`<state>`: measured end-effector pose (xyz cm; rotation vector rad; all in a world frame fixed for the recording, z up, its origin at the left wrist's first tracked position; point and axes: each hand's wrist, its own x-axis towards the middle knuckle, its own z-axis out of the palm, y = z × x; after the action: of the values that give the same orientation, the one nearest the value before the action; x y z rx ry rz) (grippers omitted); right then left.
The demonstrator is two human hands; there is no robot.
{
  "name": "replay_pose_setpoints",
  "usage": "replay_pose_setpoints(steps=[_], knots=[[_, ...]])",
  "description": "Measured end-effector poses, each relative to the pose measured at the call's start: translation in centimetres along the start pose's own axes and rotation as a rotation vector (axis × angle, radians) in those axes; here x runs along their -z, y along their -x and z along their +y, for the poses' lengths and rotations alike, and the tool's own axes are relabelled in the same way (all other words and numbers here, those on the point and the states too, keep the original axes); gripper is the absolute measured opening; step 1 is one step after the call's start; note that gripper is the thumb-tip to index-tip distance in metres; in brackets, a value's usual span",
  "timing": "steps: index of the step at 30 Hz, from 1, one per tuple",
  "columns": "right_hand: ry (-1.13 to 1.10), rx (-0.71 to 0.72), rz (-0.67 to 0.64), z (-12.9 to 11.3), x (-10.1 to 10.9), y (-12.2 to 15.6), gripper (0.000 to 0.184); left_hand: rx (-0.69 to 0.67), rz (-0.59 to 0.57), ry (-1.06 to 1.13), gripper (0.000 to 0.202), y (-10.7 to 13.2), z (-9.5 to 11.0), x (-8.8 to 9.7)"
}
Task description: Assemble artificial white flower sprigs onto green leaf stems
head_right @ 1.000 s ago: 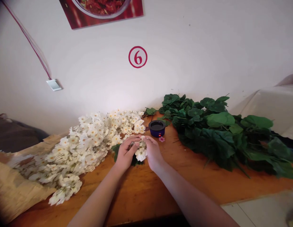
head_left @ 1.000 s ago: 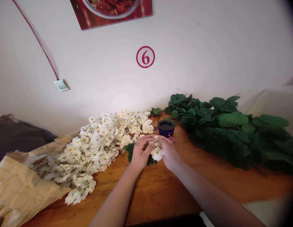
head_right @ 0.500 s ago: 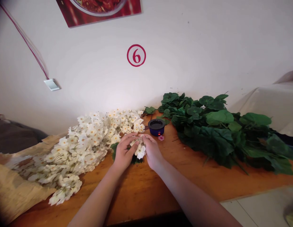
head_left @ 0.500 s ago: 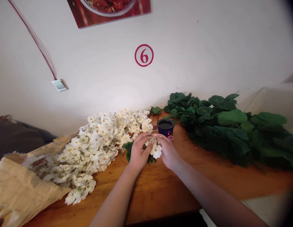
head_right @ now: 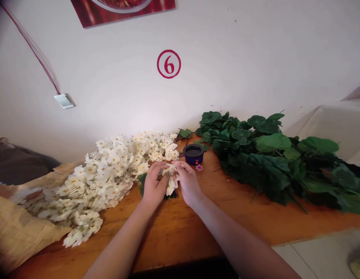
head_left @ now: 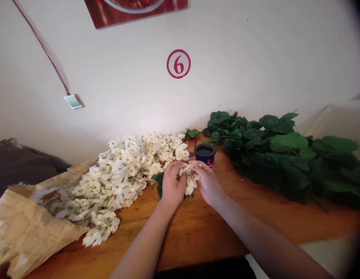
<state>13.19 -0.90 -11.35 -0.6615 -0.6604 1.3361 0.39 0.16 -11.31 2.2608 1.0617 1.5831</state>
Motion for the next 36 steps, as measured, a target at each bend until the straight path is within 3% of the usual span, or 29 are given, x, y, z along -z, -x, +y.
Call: replay_pose_setpoints(steps=[6,14,19,25,28,32,36], knots=[[0.028,-0.013,-0.028,-0.3,-0.3,0.4,0.024,0.120,0.003,0.039,0.034,0.2,-0.6,-0.2],[0.069,0.000,-0.075,0.0,-0.2,0.5,0.023,0.141,-0.007,0.047,0.047,0.0,-0.4,-0.3],[0.080,0.027,-0.050,0.5,0.1,0.4,0.023,0.198,0.015,-0.006,0.040,0.1,-0.2,-0.1],[-0.034,0.010,0.070,0.4,0.2,-0.1,0.028,0.077,-0.146,0.013,0.037,-0.1,-0.1,-0.2],[-0.068,0.030,0.124,0.3,0.2,-0.4,0.025,0.096,-0.193,0.116,0.034,0.0,-0.3,-0.3],[-0.088,0.027,0.111,0.3,0.3,-0.4,0.026,0.060,-0.211,0.224,0.036,0.1,0.0,0.1],[-0.036,0.059,0.021,0.6,0.3,-0.1,0.027,0.037,-0.230,0.141,0.042,0.1,0.9,0.3]])
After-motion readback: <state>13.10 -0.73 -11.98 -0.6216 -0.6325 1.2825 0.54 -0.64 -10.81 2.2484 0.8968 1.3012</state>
